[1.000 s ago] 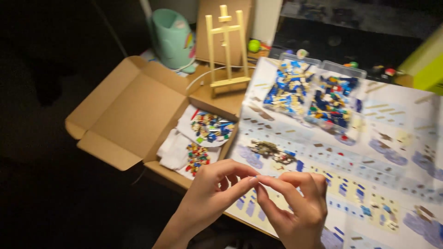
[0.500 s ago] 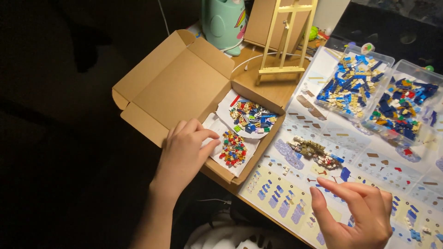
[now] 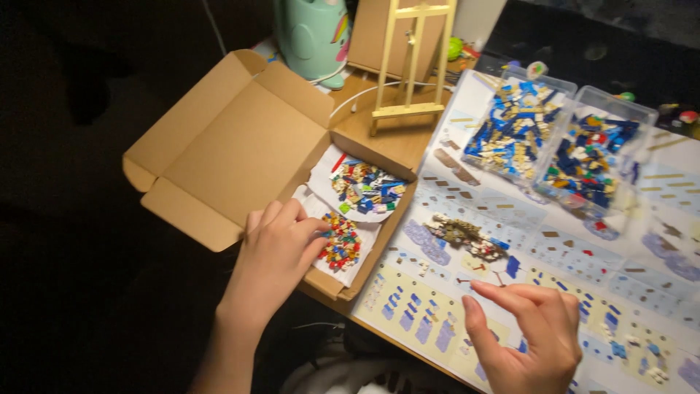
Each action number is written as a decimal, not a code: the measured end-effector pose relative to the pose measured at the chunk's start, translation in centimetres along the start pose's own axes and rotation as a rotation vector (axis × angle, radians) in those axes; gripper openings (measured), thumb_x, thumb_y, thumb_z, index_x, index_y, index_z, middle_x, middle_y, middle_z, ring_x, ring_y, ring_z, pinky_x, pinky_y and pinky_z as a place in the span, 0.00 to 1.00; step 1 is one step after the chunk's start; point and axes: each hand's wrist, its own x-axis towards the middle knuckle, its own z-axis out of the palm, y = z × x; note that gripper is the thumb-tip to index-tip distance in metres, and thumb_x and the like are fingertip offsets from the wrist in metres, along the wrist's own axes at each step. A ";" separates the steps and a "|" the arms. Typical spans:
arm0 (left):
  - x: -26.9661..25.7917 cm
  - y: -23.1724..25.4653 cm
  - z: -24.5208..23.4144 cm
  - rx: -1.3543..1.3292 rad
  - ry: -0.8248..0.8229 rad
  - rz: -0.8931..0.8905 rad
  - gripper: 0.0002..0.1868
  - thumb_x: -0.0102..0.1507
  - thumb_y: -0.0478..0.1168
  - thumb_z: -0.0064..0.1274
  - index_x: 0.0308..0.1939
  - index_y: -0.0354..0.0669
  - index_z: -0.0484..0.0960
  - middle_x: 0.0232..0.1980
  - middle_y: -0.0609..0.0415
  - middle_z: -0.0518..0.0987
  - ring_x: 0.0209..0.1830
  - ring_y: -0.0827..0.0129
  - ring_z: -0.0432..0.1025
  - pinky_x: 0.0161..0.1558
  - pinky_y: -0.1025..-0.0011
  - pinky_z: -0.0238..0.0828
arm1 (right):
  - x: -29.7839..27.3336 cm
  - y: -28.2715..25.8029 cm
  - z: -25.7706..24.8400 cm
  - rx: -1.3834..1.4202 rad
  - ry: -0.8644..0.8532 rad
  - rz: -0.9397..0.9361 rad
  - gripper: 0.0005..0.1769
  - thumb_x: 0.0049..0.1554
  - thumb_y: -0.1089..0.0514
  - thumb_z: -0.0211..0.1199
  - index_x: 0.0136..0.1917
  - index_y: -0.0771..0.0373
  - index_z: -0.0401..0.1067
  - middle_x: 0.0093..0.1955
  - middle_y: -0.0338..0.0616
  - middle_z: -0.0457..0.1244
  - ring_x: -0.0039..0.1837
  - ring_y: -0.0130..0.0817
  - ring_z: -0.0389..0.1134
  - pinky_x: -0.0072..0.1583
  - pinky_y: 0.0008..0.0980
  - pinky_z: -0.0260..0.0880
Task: Assembling a LEGO model by identifying pieces from a manual and attaching them to a base.
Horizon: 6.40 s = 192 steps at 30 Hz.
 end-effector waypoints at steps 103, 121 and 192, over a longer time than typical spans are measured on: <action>7.7 26.2 12.5 -0.229 -0.537 0.671 0.27 0.57 0.60 0.60 0.46 0.48 0.69 0.40 0.54 0.70 0.35 0.55 0.67 0.37 0.62 0.60 | -2.8 18.0 -12.4 -0.191 -0.108 0.392 0.08 0.50 0.55 0.66 0.45 0.52 0.77 0.41 0.35 0.62 0.46 0.35 0.61 0.51 0.33 0.60; 7.0 27.4 13.3 -0.302 -0.426 0.750 0.07 0.61 0.47 0.55 0.36 0.55 0.73 0.33 0.64 0.73 0.29 0.66 0.67 0.31 0.67 0.57 | -2.4 18.1 -12.8 -0.192 -0.105 0.424 0.01 0.49 0.56 0.67 0.37 0.51 0.75 0.37 0.34 0.60 0.42 0.36 0.59 0.47 0.34 0.57; 10.2 19.7 8.1 -0.437 -0.253 0.639 0.12 0.64 0.48 0.54 0.43 0.46 0.74 0.34 0.54 0.72 0.33 0.57 0.67 0.37 0.61 0.58 | 21.3 19.9 -2.0 -0.277 -0.688 -0.055 0.10 0.53 0.51 0.64 0.49 0.47 0.81 0.44 0.34 0.61 0.52 0.37 0.58 0.56 0.36 0.61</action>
